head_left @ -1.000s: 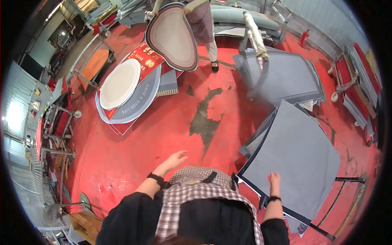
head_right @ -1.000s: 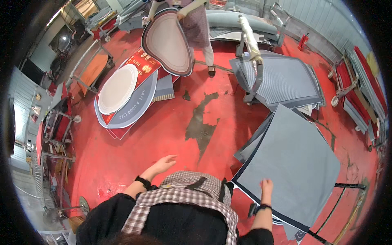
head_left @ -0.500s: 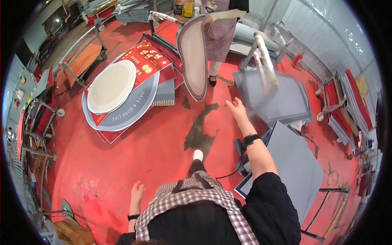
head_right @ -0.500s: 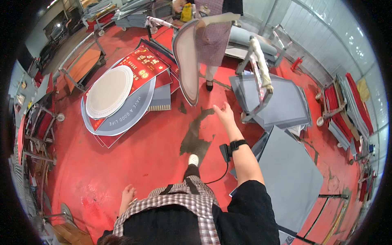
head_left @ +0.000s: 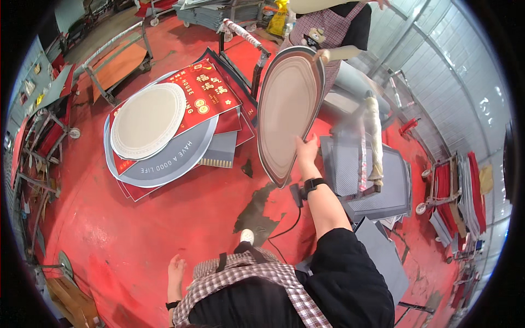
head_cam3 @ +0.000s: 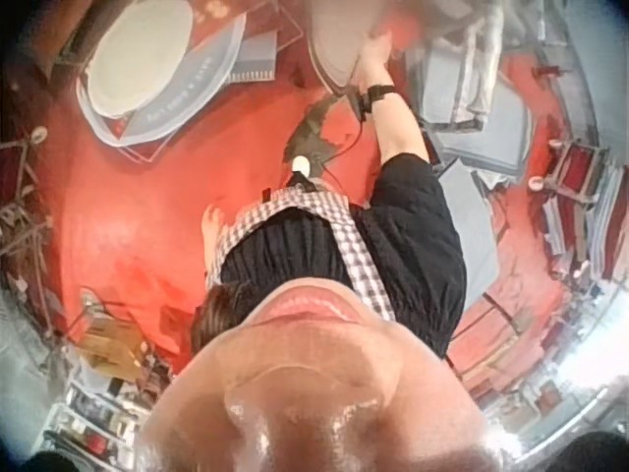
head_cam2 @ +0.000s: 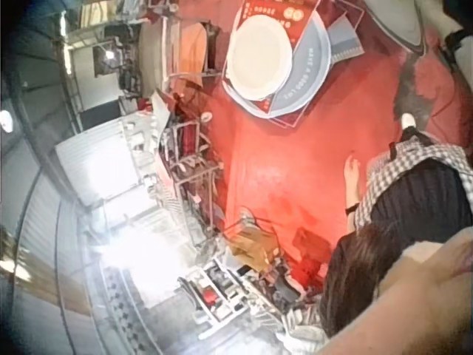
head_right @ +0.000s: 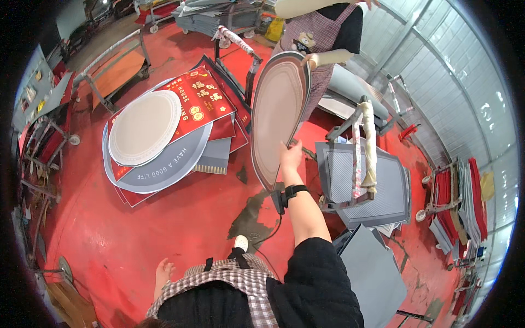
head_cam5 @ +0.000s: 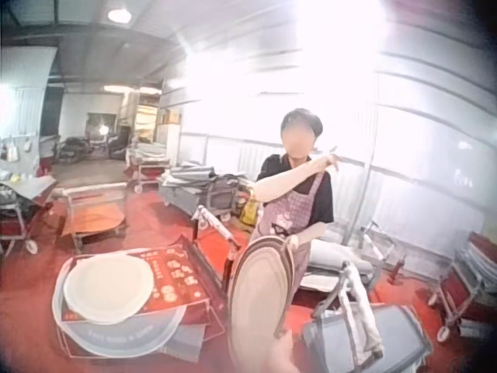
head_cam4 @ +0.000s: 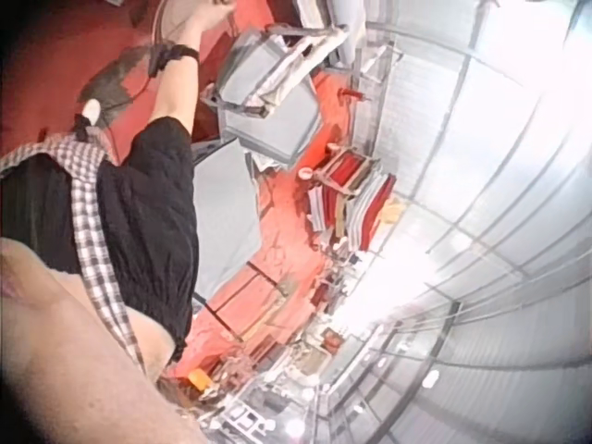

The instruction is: Sorting and stacking various printed rubber or foam mats in a manufacturing facility.

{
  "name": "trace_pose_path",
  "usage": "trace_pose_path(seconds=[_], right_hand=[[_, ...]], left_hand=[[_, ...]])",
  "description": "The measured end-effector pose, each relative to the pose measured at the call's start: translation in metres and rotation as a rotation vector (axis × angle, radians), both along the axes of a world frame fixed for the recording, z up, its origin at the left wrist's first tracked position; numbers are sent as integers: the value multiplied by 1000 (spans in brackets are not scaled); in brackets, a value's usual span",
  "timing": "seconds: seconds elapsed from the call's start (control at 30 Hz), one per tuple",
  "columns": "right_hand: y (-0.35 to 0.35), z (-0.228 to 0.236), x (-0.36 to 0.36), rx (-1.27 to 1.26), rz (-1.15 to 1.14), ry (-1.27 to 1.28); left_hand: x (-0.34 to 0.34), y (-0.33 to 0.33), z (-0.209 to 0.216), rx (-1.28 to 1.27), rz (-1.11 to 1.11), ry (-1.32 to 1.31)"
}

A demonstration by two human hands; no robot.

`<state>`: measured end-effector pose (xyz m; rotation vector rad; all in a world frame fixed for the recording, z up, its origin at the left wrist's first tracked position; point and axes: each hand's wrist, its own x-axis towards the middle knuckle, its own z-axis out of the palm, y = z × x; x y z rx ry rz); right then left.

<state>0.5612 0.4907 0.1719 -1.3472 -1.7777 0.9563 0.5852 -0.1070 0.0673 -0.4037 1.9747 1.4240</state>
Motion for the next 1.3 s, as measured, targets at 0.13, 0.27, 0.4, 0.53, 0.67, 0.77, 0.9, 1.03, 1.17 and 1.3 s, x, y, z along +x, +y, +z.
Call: trace_pose_path(seconds=[0.13,0.27,0.4,0.53,0.67,0.77,0.9,1.03,1.17,1.3], right_hand=[[29,-4,-7,45,80,-62],[21,7,1,-87,196,54],[1,34,25,-131,150,159],[-32,59,59,-154,104,359],[-82,62,92,-189,-100,184],[-133,48,117,-116,-122,255],[-198,36,161,-204,-256,-57],[-258,33,207,-148,-279,-480],[-298,37,244,-123,-386,-788],[-318,49,302,-219,-460,-659]], left_hand=[[-21,13,11,-45,-83,-32],[-56,4,4,-28,-44,-53],[-117,11,-7,-24,-124,-34],[-205,47,-7,65,-301,0],[-285,77,6,-26,-692,221],[-318,97,7,83,-692,265],[-330,109,2,44,-828,147],[-314,114,-4,91,-912,60],[-294,121,-2,97,-967,9],[-276,127,1,19,-982,55]])
